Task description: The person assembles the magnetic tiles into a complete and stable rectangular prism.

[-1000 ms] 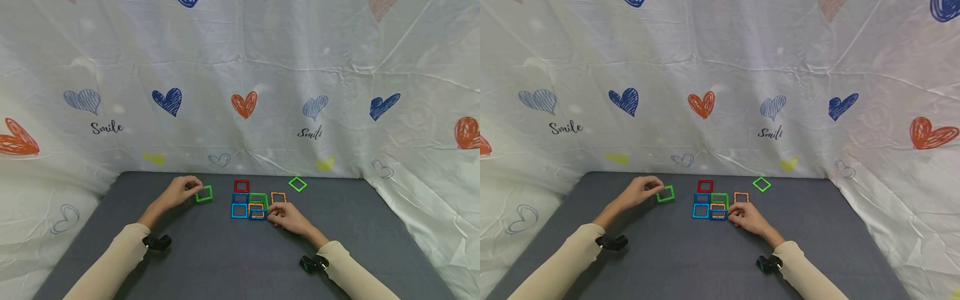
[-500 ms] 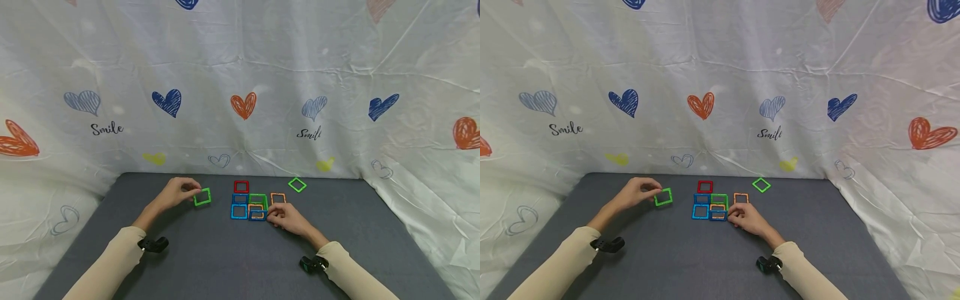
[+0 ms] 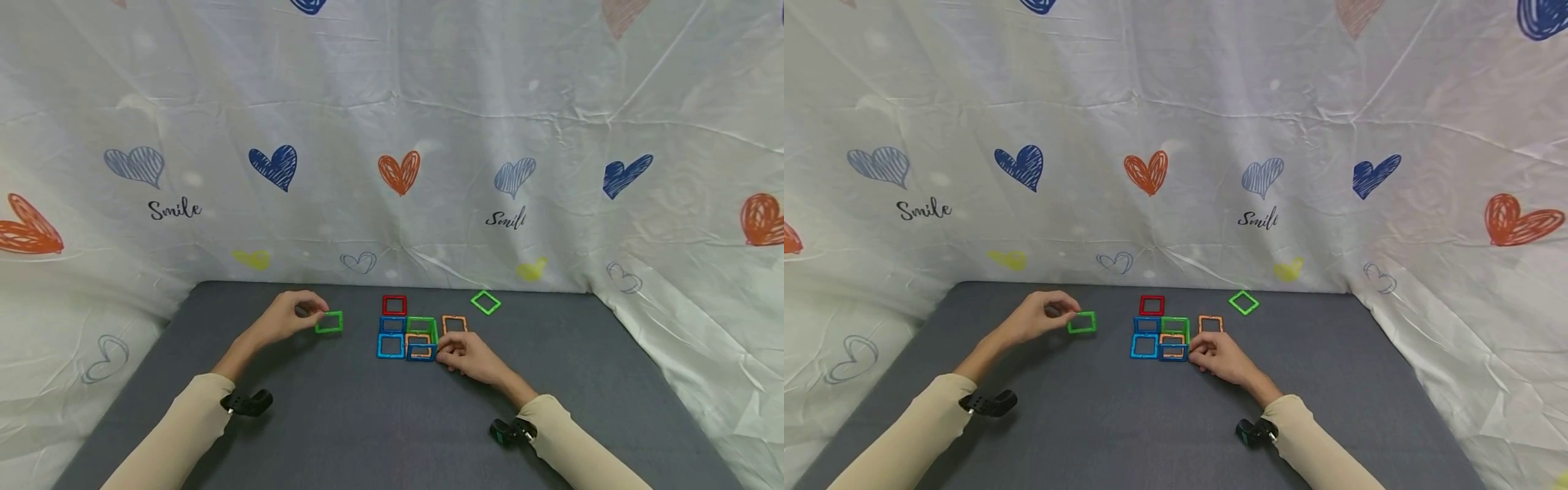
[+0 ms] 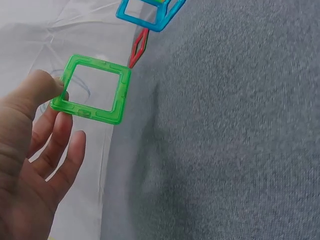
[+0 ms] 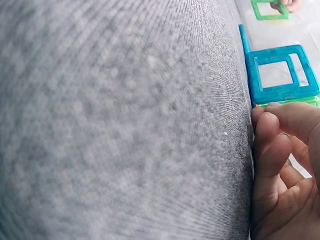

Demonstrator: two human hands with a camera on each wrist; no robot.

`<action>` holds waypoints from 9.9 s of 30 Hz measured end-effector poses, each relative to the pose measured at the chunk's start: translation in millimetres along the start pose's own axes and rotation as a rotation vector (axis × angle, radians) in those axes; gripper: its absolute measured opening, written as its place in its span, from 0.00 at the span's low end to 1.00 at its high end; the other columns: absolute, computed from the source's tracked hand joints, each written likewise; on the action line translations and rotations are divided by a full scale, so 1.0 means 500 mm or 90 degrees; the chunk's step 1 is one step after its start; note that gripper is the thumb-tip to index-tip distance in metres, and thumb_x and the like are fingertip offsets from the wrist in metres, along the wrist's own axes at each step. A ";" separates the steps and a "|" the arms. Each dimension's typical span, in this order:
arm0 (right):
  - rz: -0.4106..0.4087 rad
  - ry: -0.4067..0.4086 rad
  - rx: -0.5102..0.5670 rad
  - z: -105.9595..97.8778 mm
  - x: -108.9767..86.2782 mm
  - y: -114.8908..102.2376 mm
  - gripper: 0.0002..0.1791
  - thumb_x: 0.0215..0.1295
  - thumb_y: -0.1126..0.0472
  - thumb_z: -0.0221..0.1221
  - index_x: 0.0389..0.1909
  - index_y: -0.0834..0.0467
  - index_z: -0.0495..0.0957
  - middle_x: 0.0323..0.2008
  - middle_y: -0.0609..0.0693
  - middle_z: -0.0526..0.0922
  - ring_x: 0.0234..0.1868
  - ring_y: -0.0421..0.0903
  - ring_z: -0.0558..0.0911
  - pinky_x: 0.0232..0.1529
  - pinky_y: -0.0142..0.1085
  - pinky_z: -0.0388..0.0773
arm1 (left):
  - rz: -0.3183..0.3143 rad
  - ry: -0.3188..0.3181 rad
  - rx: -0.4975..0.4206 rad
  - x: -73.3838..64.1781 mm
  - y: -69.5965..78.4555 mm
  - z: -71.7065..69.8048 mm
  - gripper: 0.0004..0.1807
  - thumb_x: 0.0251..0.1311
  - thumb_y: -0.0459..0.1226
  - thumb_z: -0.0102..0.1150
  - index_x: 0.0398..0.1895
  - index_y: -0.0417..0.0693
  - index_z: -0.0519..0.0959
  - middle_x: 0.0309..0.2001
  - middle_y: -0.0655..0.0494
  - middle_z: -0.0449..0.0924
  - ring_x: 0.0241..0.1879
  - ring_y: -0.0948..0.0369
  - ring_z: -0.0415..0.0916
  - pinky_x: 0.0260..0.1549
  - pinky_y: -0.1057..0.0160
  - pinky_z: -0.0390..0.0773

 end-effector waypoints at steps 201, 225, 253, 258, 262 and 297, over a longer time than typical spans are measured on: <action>-0.028 -0.004 0.001 -0.002 0.003 -0.006 0.05 0.70 0.66 0.64 0.43 0.62 0.85 0.30 0.53 0.85 0.25 0.48 0.82 0.20 0.35 0.77 | 0.076 -0.126 -0.067 0.089 0.137 0.282 0.13 0.63 0.36 0.72 0.48 0.43 0.82 0.43 0.60 0.81 0.40 0.62 0.79 0.40 0.61 0.81; -0.008 -0.011 0.001 0.001 -0.002 -0.039 0.06 0.70 0.73 0.61 0.44 0.69 0.82 0.32 0.63 0.84 0.27 0.62 0.82 0.21 0.33 0.75 | 0.004 -0.061 -0.083 0.041 0.050 0.132 0.15 0.62 0.34 0.72 0.48 0.38 0.81 0.40 0.53 0.82 0.38 0.56 0.80 0.36 0.55 0.82; -0.023 0.002 0.014 -0.004 0.003 -0.009 0.05 0.70 0.67 0.64 0.44 0.64 0.84 0.32 0.55 0.86 0.26 0.51 0.82 0.21 0.37 0.78 | -0.037 -0.039 -0.068 0.119 -0.061 0.122 0.17 0.60 0.32 0.73 0.51 0.37 0.82 0.40 0.51 0.83 0.39 0.56 0.82 0.42 0.56 0.82; -0.019 -0.002 0.012 0.000 0.003 -0.009 0.06 0.70 0.67 0.64 0.44 0.63 0.84 0.32 0.54 0.86 0.26 0.51 0.82 0.21 0.36 0.78 | -0.047 -0.029 -0.055 0.137 -0.064 0.134 0.19 0.59 0.32 0.74 0.53 0.36 0.82 0.40 0.51 0.82 0.40 0.55 0.82 0.43 0.55 0.82; -0.019 -0.001 0.002 -0.001 0.003 -0.005 0.05 0.70 0.67 0.64 0.43 0.62 0.84 0.31 0.52 0.85 0.25 0.48 0.82 0.21 0.36 0.78 | -0.055 -0.041 -0.040 0.152 -0.065 0.151 0.21 0.59 0.34 0.75 0.54 0.37 0.82 0.42 0.49 0.82 0.41 0.53 0.81 0.45 0.54 0.81; 0.003 -0.008 0.026 -0.004 -0.007 -0.074 0.05 0.68 0.74 0.62 0.43 0.71 0.82 0.32 0.64 0.84 0.26 0.61 0.82 0.21 0.34 0.76 | -0.134 -0.087 0.140 0.216 -0.055 0.234 0.20 0.57 0.45 0.77 0.52 0.55 0.85 0.46 0.56 0.76 0.44 0.55 0.73 0.48 0.47 0.71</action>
Point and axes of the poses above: each hand's wrist, its own x-axis towards the middle knuckle, its own z-axis out of the palm, y = z × x, the point moved 10 cm from there along x, towards the middle knuckle
